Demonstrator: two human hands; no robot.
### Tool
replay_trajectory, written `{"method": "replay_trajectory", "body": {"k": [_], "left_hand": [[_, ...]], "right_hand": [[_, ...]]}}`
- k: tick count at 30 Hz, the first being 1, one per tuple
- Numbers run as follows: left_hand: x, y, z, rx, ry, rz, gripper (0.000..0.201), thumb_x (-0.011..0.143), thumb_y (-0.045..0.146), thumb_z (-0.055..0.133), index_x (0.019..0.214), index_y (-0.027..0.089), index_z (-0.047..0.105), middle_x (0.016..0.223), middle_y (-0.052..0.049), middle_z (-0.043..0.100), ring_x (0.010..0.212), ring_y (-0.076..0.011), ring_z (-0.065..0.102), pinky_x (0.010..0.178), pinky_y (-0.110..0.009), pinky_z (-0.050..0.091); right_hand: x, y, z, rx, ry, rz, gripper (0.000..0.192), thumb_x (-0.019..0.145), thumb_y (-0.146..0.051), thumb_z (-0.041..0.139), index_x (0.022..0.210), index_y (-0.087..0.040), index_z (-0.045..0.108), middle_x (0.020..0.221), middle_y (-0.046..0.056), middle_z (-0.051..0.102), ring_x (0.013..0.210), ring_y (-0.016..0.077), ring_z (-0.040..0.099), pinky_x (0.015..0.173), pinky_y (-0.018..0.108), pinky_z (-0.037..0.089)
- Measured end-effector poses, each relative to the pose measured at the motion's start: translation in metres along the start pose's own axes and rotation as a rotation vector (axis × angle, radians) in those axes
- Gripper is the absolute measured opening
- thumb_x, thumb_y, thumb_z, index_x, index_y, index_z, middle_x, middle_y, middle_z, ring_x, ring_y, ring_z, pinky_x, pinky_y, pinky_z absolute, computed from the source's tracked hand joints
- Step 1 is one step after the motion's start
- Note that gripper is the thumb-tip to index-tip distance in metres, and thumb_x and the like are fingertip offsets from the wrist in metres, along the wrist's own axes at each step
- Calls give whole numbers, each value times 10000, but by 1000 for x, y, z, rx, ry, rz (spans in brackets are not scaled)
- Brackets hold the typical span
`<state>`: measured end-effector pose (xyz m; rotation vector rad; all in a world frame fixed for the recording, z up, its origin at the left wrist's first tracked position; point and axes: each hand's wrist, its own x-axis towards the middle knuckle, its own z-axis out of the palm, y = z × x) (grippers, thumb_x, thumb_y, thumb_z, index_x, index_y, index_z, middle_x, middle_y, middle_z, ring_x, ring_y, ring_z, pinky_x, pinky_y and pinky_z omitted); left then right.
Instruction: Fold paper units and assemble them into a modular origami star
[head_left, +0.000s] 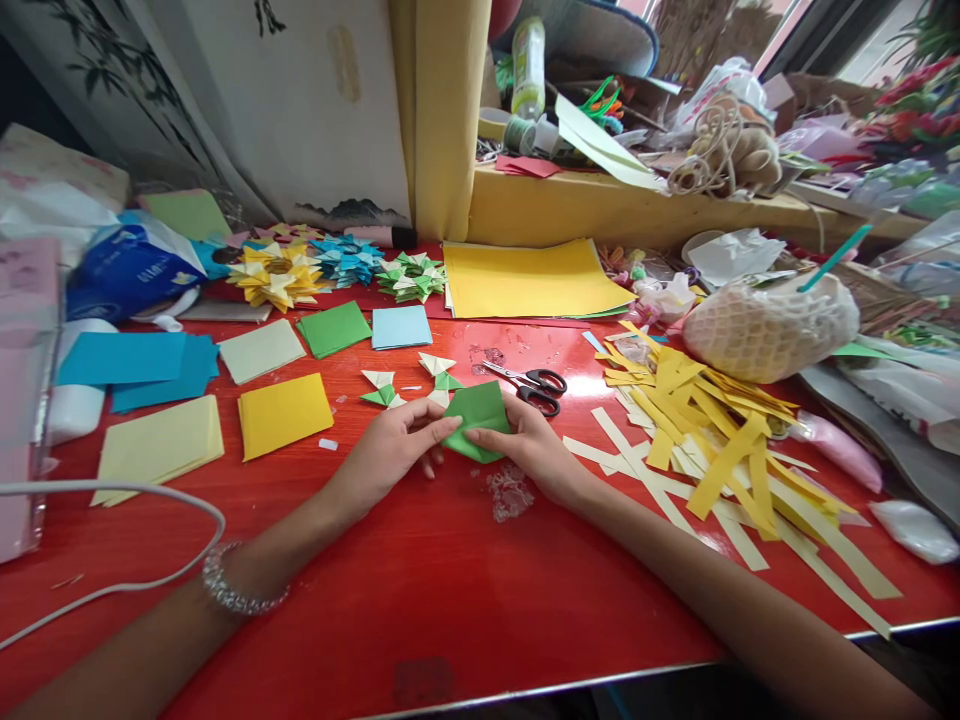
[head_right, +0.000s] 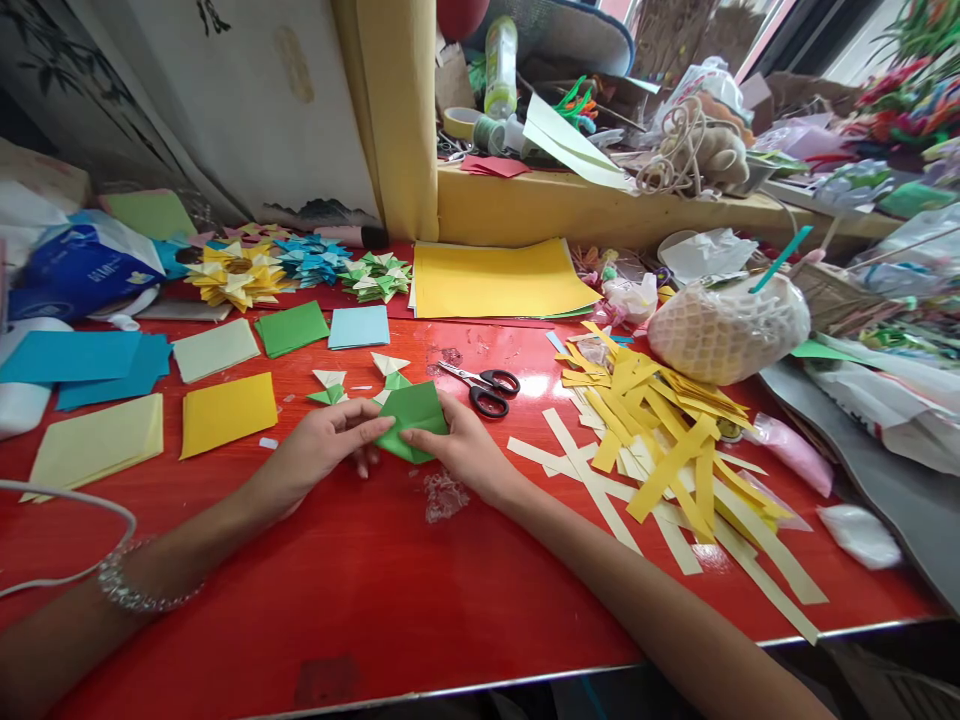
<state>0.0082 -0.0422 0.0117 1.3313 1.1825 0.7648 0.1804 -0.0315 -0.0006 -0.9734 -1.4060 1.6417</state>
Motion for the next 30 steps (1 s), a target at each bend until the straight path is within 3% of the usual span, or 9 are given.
{"method": "replay_trajectory", "body": {"k": [4,13,21,30], "left_hand": [[0,1,-1,24,16,3,257,771,414,522,718,170,583,581,30,560,488,-95,529,515,-206,434],[1,1,0,-21,50,21,221,738,342,579,616,163,537,564,48,515,519,-87,512,534,-198,416],[-1,-3,0,93,86,59,254,764,407,525,666,173,508,612,41,517,546,-105,529,569,-230,408],[0,-2,0,87,48,46,249,768,399,531,674,172,492,584,45,503,517,-94,506,524,-209,399]], "right_hand": [[1,-1,-2,19,-61,34,328,692,-226,622,1002,-174,528,908,24,619,809,150,580,693,250,473],[1,2,-1,-15,15,-22,357,708,-229,610,1050,-192,516,1053,36,585,897,165,569,763,274,470],[-1,-5,0,-28,-19,58,334,701,-223,623,1018,-188,523,934,22,618,820,150,585,708,249,472],[-1,4,0,-15,0,-13,282,726,-228,601,996,-191,527,923,16,613,816,147,572,690,235,458]]}}
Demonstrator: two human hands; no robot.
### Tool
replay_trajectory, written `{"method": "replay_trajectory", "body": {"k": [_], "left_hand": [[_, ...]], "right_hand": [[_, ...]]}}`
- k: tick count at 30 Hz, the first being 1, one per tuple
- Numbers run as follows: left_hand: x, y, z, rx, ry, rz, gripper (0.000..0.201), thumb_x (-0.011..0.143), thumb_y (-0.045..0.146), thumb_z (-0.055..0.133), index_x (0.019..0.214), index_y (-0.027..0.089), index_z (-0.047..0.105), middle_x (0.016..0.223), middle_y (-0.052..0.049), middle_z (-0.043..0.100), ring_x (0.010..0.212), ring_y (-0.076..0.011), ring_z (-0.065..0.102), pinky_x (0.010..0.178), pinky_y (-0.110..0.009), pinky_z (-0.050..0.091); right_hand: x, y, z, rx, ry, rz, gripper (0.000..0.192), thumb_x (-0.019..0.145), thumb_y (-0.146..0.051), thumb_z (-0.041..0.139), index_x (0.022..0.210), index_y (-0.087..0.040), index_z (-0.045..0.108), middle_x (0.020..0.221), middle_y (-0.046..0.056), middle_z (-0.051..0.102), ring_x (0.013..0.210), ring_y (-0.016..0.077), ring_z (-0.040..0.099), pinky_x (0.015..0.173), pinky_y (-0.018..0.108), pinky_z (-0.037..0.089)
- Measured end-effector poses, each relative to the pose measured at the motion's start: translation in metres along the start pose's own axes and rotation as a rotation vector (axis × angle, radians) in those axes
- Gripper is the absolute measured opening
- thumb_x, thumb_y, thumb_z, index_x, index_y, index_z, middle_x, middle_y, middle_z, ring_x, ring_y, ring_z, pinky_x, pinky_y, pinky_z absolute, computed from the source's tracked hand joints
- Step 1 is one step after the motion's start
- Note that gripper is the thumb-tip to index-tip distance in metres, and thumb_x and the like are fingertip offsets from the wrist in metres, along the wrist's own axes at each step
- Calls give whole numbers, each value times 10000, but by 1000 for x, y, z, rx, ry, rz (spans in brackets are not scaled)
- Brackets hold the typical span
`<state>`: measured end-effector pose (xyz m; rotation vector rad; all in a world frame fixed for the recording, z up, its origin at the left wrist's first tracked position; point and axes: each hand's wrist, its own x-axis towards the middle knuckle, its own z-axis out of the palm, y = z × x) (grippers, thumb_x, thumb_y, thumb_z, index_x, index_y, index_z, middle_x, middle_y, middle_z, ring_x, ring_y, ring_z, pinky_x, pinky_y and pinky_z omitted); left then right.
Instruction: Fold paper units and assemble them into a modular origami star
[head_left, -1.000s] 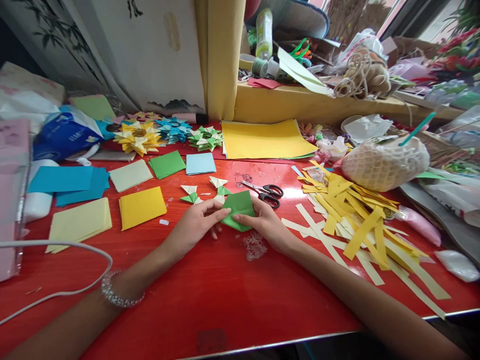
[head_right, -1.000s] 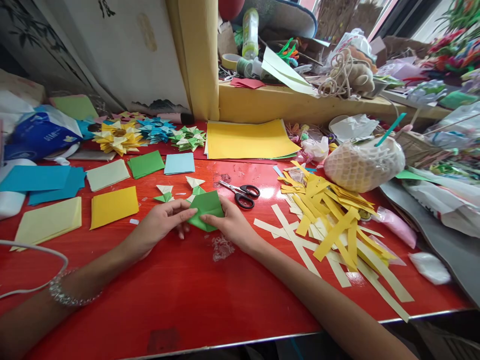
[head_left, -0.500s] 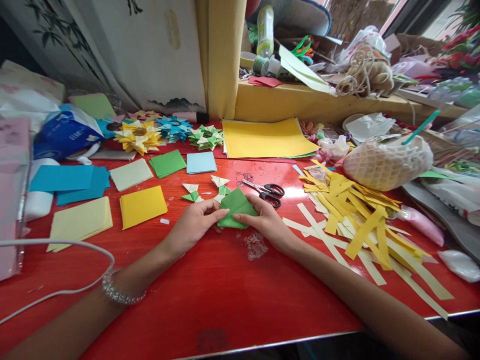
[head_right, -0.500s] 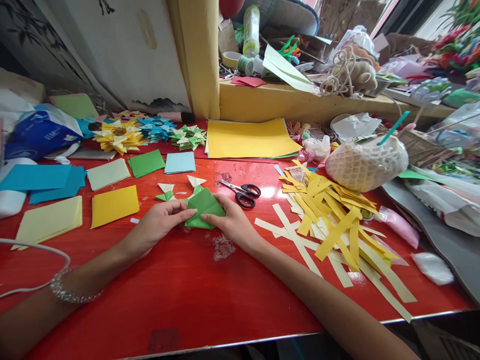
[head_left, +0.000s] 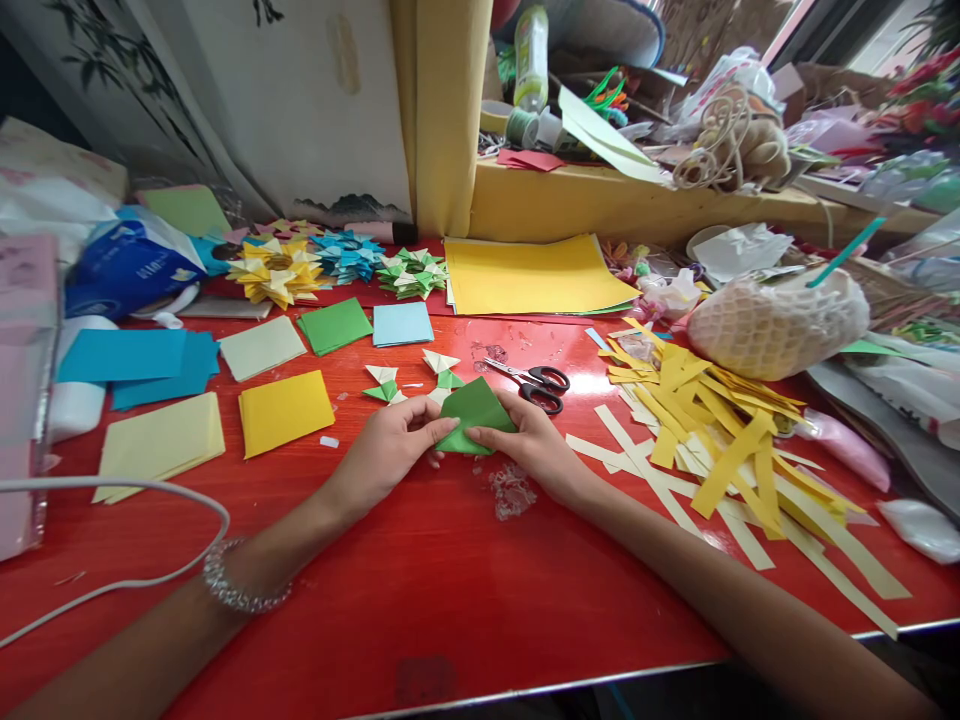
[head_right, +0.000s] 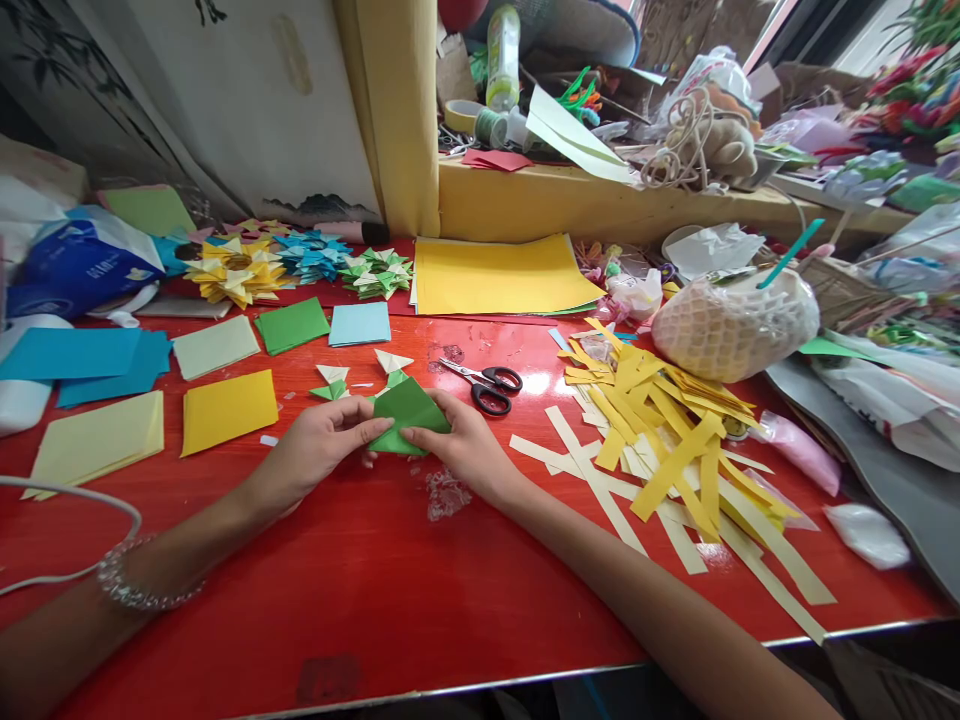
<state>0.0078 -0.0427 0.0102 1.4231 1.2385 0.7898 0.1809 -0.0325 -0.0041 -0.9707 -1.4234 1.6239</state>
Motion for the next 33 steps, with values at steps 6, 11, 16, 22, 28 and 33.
{"method": "replay_trajectory", "body": {"k": [6,11,16,22,28,33], "left_hand": [[0,-1,-1,-19,-14,-17,233,760,376,548,681,165,488,589,44,513,516,-92,517,525,-211,411],[1,-1,0,-76,-38,-48,203,736,340,584,703,152,514,644,41,528,542,-85,541,552,-206,428],[3,-3,0,-109,-58,-77,190,728,330,591,727,147,541,670,39,533,543,-86,558,560,-211,432],[2,-1,0,-81,-73,-60,200,712,343,603,683,153,547,638,33,523,573,-110,547,572,-227,427],[1,4,-2,-179,-34,-21,220,754,382,550,702,169,566,698,10,573,681,-137,538,643,-242,425],[0,3,-2,-118,20,45,242,753,353,570,607,170,509,586,49,489,575,-92,452,556,-198,366]], "right_hand": [[-1,1,3,-6,55,-43,285,732,-237,600,1005,-195,531,907,10,617,845,154,568,703,237,457],[-2,1,3,-20,75,-63,292,747,-248,583,1027,-195,518,943,21,600,834,152,568,697,242,462],[-1,-2,1,-71,34,-61,331,747,-249,579,1066,-202,501,1011,29,582,870,162,563,721,256,465],[-1,-4,-1,-145,27,-50,329,751,-272,578,1066,-212,506,1017,31,583,886,171,561,742,274,471],[-1,-3,-1,-53,-20,-22,393,744,-244,587,1119,-229,469,1054,29,571,917,174,562,768,287,482],[-1,-3,-2,-45,-30,1,429,728,-237,605,1133,-224,462,1030,28,574,905,171,564,758,281,484]]}}
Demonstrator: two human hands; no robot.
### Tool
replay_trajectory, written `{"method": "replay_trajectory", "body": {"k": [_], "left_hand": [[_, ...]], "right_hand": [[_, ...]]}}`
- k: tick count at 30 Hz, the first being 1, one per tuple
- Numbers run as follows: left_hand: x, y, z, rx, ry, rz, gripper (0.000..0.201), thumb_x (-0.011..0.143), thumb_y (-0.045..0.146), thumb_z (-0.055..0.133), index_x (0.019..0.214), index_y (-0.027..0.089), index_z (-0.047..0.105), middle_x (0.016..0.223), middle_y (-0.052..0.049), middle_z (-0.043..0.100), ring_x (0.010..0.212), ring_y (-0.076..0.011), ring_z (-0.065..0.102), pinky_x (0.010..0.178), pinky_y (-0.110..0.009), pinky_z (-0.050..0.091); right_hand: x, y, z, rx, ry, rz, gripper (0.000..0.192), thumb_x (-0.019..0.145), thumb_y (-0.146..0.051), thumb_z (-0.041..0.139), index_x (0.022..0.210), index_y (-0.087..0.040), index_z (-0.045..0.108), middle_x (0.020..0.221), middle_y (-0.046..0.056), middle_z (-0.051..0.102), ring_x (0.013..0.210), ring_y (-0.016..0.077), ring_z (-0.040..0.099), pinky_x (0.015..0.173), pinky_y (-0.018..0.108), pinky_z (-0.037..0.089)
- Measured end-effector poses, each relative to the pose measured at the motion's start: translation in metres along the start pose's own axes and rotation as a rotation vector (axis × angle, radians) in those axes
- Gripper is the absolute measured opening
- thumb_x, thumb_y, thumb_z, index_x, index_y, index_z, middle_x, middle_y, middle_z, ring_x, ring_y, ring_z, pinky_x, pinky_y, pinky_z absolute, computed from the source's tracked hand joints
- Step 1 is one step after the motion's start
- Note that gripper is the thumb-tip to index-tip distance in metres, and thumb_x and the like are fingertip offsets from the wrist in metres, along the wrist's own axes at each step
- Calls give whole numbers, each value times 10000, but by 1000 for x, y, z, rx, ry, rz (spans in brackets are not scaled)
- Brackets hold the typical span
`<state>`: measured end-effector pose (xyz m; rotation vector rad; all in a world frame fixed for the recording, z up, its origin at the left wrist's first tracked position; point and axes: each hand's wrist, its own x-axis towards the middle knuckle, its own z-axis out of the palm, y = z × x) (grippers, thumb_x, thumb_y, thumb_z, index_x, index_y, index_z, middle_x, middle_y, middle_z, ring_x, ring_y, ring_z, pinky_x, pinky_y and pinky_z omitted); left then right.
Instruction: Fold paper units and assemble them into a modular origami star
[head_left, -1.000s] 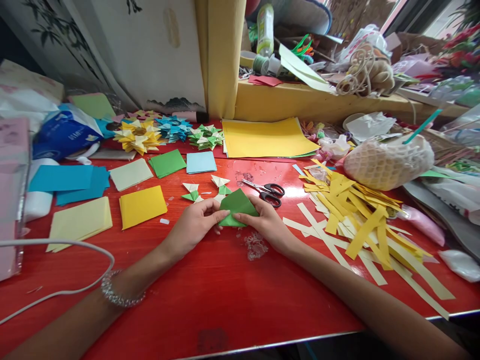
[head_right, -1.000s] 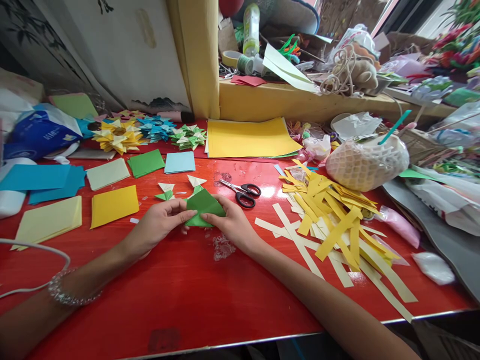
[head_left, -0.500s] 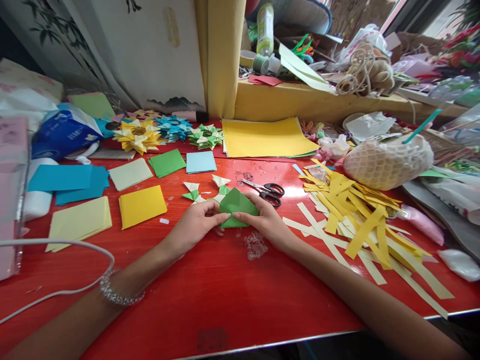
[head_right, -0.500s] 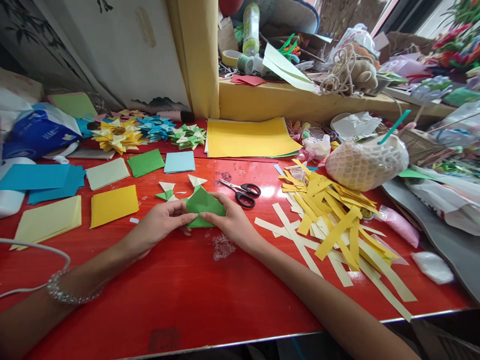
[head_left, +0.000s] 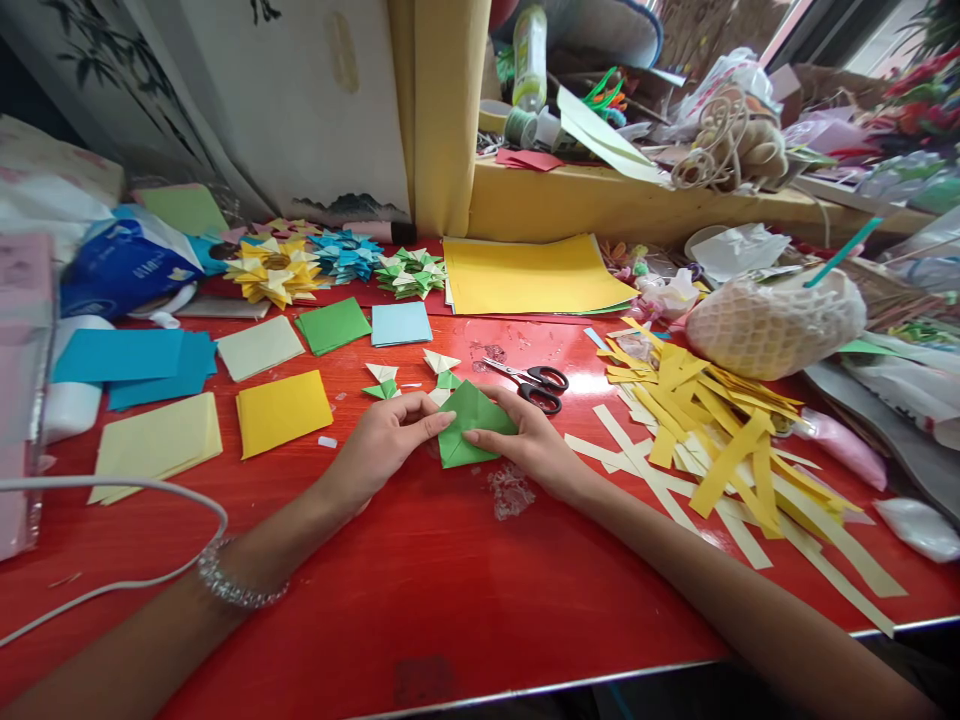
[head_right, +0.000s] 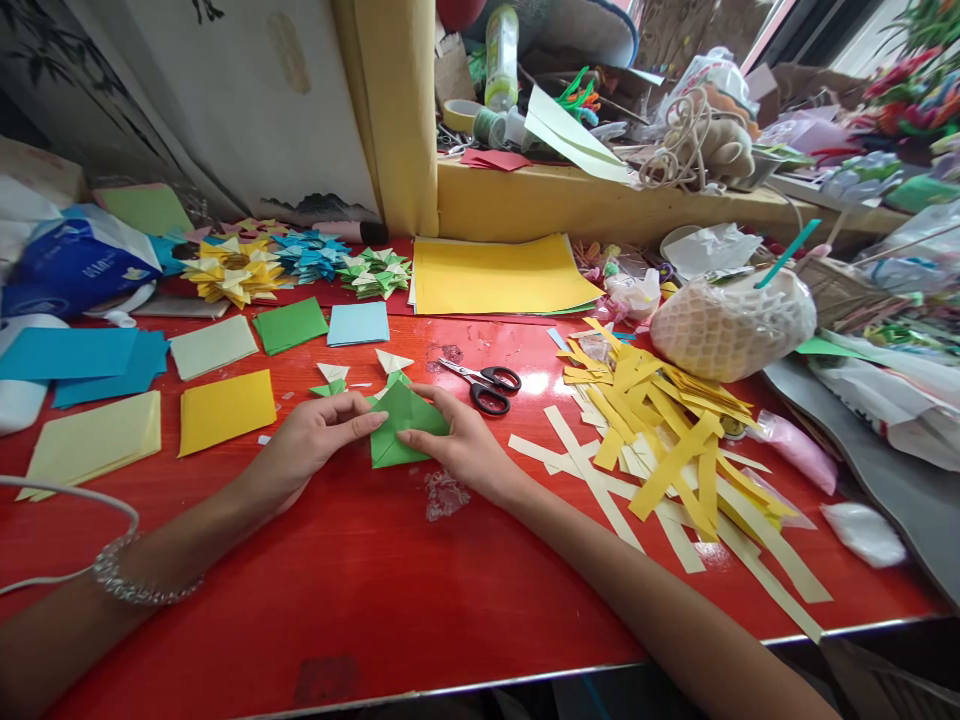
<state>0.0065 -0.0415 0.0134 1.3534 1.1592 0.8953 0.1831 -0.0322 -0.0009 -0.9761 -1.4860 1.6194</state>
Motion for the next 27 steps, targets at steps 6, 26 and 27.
{"method": "replay_trajectory", "body": {"k": [6,26,27], "left_hand": [[0,-2,2,54,82,19,187,744,345,582,679,176,534,652,45,525,629,-98,486,585,-197,379],[2,-1,-2,-198,64,-74,173,741,264,590,870,150,608,771,-24,637,745,-141,587,700,-255,457],[2,-1,-2,-203,65,-81,171,738,264,593,865,151,609,765,-22,636,738,-141,587,691,-254,457]], "right_hand": [[-1,1,2,-22,37,-27,367,736,-268,602,1089,-228,508,1017,20,595,890,170,577,754,276,485],[-4,1,0,-172,175,-164,250,809,-211,469,956,-238,669,977,-6,668,917,181,595,764,289,470],[-4,1,0,-190,179,-162,252,807,-205,466,949,-237,671,963,-6,671,897,178,597,740,281,470]]}}
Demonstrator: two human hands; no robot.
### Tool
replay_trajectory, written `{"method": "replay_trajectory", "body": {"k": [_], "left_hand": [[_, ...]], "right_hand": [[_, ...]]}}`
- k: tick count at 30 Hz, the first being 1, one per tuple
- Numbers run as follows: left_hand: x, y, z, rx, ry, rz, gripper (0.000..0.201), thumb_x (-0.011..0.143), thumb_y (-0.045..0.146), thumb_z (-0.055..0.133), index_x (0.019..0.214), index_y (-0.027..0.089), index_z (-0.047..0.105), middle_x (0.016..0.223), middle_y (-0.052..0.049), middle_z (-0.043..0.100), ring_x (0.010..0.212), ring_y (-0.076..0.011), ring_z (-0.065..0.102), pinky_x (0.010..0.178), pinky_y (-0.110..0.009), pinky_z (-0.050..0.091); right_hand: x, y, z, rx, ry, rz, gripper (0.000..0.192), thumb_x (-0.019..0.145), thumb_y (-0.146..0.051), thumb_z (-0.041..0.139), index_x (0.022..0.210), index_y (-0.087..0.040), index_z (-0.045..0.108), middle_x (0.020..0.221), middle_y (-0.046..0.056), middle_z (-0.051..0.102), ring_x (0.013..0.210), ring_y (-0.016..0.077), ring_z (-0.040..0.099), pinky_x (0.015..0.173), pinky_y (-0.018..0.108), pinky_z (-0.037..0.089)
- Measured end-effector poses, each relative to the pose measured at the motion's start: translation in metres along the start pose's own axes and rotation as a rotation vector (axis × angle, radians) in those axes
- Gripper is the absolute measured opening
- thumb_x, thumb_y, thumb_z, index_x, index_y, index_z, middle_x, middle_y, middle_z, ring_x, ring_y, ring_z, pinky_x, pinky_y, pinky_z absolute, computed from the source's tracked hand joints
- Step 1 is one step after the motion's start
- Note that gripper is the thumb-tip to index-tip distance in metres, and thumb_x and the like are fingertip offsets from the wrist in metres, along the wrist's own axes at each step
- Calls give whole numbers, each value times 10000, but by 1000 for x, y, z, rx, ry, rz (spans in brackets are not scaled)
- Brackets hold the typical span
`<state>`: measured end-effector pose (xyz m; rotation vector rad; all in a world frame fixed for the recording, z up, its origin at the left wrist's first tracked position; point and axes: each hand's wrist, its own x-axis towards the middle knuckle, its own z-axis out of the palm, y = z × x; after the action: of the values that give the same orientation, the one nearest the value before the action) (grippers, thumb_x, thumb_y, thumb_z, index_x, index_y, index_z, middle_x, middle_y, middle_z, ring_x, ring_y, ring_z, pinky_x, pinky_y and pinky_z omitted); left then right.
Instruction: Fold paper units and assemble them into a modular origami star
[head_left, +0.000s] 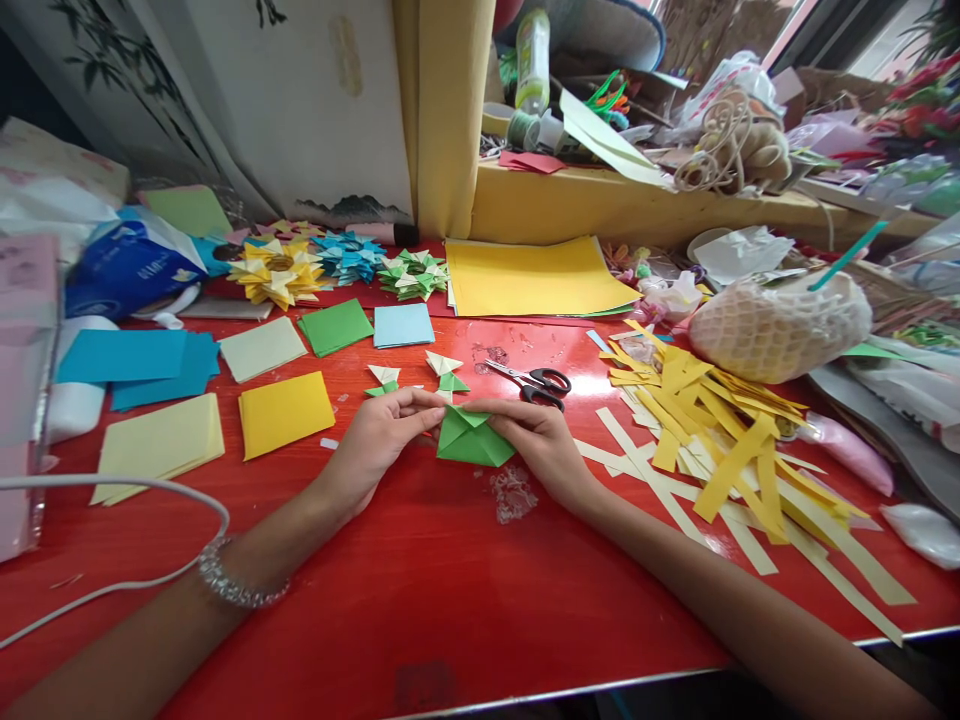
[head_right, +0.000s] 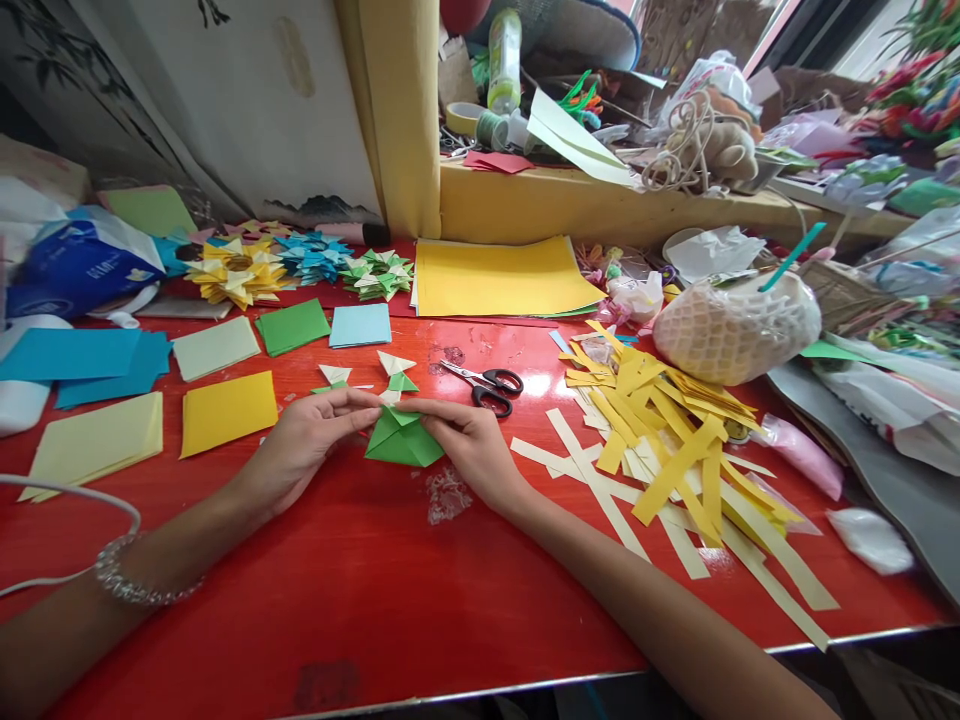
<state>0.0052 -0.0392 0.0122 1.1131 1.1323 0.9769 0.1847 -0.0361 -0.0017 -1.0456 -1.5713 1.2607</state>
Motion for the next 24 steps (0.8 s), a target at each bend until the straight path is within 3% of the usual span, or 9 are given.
{"method": "replay_trajectory", "body": {"k": [5,17,24], "left_hand": [[0,3,-1,-17,-8,-24,183,737,295,589,858,161,620,780,-26,642,727,-143,588,664,-254,464],[-3,4,2,54,-43,-46,210,755,362,562,774,169,643,684,-9,628,605,-122,568,534,-211,454],[-1,3,0,200,-40,48,221,772,365,524,696,172,601,597,16,567,534,-110,529,535,-217,429]], "right_hand": [[-1,0,0,-62,1,0,260,799,-198,464,953,-241,669,930,-5,674,828,169,595,664,265,459],[-1,1,-1,-118,-26,-19,276,800,-191,446,952,-238,672,913,-2,677,834,185,601,700,293,468],[-2,-2,0,-138,-50,-31,265,809,-195,442,932,-243,671,915,2,674,833,179,600,705,296,466]]}}
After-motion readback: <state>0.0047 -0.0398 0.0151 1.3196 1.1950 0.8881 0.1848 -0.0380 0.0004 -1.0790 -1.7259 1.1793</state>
